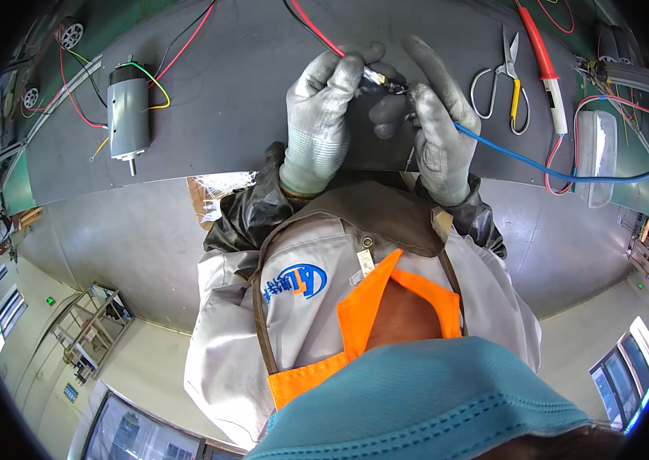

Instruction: Connecting and organizing wires on small electric motors at a production workstation.

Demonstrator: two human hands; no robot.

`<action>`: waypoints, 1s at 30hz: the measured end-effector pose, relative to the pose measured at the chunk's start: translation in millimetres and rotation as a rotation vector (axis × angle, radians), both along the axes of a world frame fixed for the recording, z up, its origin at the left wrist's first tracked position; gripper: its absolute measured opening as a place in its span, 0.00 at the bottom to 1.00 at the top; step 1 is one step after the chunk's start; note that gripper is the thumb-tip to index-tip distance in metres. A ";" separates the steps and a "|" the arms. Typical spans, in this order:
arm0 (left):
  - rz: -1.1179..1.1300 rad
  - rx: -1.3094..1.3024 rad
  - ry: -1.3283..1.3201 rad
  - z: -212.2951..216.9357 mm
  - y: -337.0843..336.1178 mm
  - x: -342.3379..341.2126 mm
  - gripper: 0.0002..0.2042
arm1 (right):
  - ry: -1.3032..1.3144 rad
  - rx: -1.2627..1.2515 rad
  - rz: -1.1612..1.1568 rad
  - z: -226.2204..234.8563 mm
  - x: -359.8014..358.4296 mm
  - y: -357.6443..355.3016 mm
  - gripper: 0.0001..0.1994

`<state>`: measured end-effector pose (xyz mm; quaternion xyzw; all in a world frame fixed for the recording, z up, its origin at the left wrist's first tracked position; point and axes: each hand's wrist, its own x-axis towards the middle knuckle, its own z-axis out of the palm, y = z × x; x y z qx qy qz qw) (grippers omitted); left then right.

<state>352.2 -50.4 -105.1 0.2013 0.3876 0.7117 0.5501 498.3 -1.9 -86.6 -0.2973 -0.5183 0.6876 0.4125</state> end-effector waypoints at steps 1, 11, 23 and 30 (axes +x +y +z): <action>0.007 0.009 0.024 -0.6 0.1 0.8 0.17 | 0.003 0.001 -0.041 -0.2 -1.1 -0.5 0.26; -0.023 -0.060 0.034 6.3 -4.5 -8.4 0.18 | -0.062 0.193 -0.049 -3.5 4.0 2.0 0.24; -0.100 -0.070 0.027 11.2 -6.0 -10.5 0.19 | -0.024 0.226 0.018 -10.3 10.7 1.9 0.24; -0.102 -0.063 -0.032 9.1 -9.8 2.3 0.17 | -0.133 0.388 -0.018 -9.7 8.6 0.1 0.24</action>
